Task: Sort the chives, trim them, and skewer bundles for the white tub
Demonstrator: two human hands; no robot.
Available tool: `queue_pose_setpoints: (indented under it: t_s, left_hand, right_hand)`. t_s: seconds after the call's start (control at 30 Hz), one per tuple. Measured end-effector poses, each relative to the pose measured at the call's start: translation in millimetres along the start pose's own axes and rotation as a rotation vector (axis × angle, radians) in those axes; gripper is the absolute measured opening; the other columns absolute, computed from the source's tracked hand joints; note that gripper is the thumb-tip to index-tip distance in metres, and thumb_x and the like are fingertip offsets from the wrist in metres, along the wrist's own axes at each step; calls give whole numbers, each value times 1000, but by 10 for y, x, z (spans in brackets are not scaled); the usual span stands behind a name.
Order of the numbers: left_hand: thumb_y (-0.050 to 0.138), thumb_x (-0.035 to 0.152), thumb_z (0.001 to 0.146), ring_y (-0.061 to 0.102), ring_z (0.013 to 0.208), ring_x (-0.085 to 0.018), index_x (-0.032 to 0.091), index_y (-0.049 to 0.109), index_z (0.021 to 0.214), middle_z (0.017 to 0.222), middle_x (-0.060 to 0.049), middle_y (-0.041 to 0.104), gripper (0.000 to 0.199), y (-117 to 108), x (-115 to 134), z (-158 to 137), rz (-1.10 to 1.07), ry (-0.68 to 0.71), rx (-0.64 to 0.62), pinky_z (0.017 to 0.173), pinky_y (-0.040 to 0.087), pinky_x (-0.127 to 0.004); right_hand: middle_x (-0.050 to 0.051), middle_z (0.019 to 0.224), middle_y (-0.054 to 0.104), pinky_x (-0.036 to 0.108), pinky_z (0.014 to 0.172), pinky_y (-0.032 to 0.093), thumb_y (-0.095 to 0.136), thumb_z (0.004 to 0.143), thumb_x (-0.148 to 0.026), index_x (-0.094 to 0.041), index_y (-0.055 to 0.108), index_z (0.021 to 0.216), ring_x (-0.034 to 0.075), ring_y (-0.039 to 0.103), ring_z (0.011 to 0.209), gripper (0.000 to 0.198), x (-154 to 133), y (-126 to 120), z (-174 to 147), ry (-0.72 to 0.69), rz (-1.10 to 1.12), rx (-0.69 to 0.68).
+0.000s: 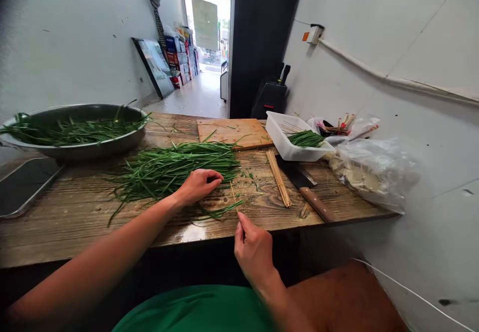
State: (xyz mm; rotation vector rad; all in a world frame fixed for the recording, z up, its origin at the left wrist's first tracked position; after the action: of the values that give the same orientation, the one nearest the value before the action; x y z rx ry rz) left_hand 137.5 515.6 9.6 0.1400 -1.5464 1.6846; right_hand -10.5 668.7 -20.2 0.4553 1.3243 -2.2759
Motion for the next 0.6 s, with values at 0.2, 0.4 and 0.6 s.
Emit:
queue_pose_setpoints:
  t_s: [0.2,0.4,0.6]
  left_hand:
    - [47,27,69,51,58,-11,18,65,76,65,2,62,21,-13,27,3,-1,14,-2,58,36,-21]
    - [45,32,75,51,62,-12,18,65,85,72,0,63,27,-10,38,13,-2,45,-16,59,37,-21]
    - [44,33,77,51,61,-12,18,66,84,67,0,63,28,12,13,15,-40,68,-54,58,37,-20]
  right_hand:
    - [8,89,69,21,70,50,40,82,-19,-12,62,105,17,66,73,33,-16,-7,31,4,-21,4]
    - [8,89,69,21,68,50,40,82,-19,-12,62,106,16,66,68,33,-12,7,20,16,-12,4]
    - [8,93,68,22,70,51,39,82,-18,-12,62,105,16,66,75,33,-24,-1,19,-10,6,20]
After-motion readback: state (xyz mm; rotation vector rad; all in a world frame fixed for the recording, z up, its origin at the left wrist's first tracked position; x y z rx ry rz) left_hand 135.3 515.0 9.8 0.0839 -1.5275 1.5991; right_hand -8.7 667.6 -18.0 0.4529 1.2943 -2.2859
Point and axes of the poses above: each hand's wrist, its own z-axis towards the middle knuckle, its own y-axis out of the palm, x = y × z, the point moved 3 cm from there along z, towards the middle knuckle
